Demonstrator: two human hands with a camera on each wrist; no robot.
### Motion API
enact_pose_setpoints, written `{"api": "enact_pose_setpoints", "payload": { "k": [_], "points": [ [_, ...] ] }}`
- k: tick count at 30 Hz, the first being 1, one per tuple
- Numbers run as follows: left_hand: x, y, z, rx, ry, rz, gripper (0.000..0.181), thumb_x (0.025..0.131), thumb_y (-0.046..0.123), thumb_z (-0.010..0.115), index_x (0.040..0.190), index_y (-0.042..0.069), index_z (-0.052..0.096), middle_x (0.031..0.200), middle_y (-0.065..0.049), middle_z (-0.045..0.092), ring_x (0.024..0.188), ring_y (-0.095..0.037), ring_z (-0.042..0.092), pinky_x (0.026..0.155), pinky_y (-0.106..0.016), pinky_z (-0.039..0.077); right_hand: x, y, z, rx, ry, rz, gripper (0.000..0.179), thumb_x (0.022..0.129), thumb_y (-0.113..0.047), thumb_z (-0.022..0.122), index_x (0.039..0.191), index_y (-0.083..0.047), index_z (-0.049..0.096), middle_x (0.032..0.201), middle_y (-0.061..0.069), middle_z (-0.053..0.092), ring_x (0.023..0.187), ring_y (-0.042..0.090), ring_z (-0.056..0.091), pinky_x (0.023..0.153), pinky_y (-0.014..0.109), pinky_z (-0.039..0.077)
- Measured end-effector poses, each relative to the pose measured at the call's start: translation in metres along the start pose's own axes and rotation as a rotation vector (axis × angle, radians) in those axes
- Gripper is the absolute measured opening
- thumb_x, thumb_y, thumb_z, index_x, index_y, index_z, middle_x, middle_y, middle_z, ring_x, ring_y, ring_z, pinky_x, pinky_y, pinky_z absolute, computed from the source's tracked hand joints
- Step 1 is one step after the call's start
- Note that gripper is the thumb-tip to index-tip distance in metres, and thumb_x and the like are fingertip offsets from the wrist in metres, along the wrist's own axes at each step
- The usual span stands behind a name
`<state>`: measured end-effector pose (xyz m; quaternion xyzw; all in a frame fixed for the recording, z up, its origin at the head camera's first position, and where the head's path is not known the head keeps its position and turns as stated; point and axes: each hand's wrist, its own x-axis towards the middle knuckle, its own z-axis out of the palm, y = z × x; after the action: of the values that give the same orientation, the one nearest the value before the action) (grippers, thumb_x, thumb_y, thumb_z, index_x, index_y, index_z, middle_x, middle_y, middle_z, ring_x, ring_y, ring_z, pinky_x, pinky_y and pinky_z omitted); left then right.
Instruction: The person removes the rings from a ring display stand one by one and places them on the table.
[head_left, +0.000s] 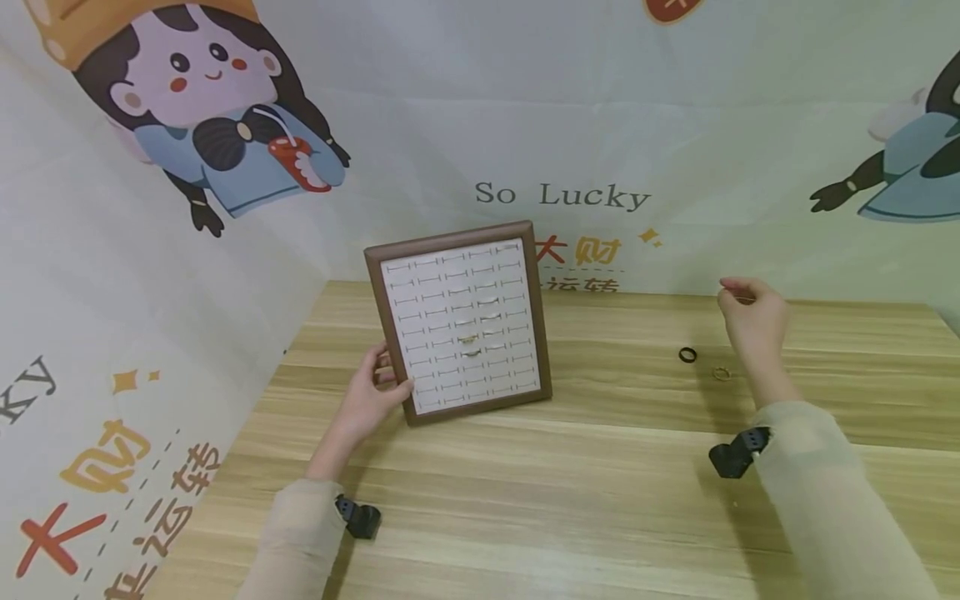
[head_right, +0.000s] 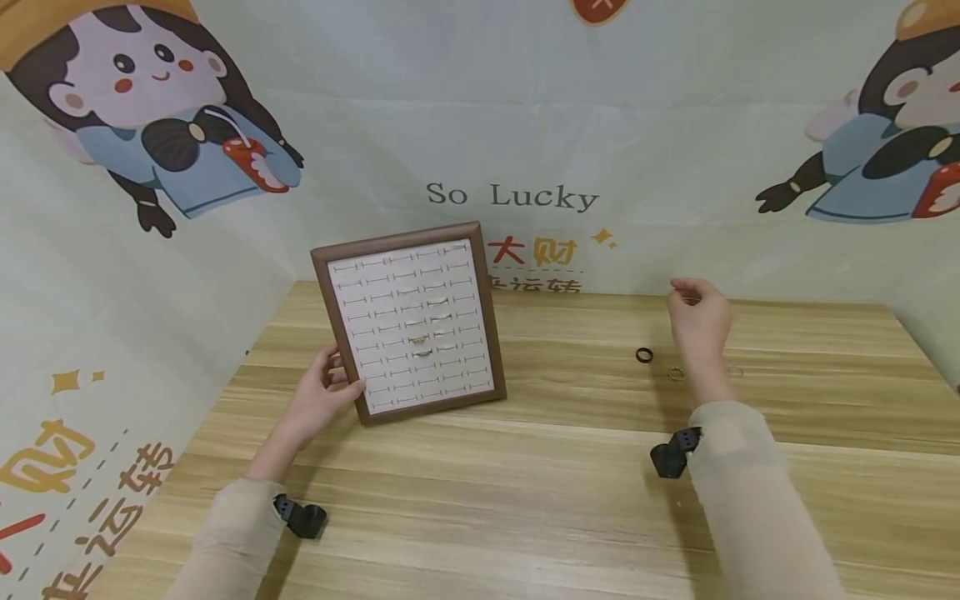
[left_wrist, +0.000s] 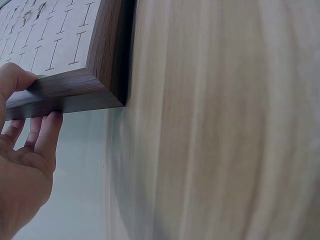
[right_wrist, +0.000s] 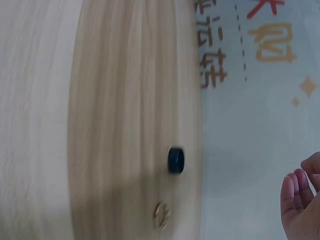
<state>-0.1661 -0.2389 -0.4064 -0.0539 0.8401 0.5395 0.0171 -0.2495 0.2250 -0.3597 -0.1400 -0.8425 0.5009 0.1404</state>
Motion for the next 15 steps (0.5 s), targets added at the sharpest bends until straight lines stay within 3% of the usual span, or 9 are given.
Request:
{"api": "enact_pose_setpoints", "payload": {
  "k": [3,8,15],
  "points": [
    [0.001,0.0,0.0,0.002,0.001,0.003,0.079,0.096,0.0,0.064,0.162,-0.005,0.021,0.152,-0.032,0.042,0.136,-0.047,0.049,0.117,-0.054,0.047,-0.005,-0.013,0.009,0.009,-0.015,-0.052,0.037,0.103,-0.01,0.052,0.133,0.005,0.066,0.1,-0.008,0.061,0.082,-0.01,0.046,0.071,0.009,0.042],
    [0.0,0.001,0.0,0.002,0.001,-0.004,0.078,0.096,0.0,0.064,0.162,-0.005,0.022,0.152,-0.032,0.042,0.136,-0.047,0.049,0.117,-0.053,0.047,-0.015,-0.033,0.026,0.005,-0.065,-0.123,0.036,0.104,-0.011,0.052,0.134,0.004,0.066,0.123,0.018,0.067,0.089,-0.003,0.049,0.072,0.01,0.042],
    [-0.001,0.001,0.0,0.0,0.001,-0.003,0.079,0.096,0.0,0.064,0.163,-0.004,0.021,0.152,-0.032,0.042,0.136,-0.047,0.049,0.117,-0.053,0.047,-0.034,-0.059,0.049,0.061,-0.126,-0.264,0.031,0.105,-0.007,0.056,0.13,0.009,0.066,0.126,0.027,0.066,0.112,0.029,0.063,0.074,0.005,0.041]
  ]
}}
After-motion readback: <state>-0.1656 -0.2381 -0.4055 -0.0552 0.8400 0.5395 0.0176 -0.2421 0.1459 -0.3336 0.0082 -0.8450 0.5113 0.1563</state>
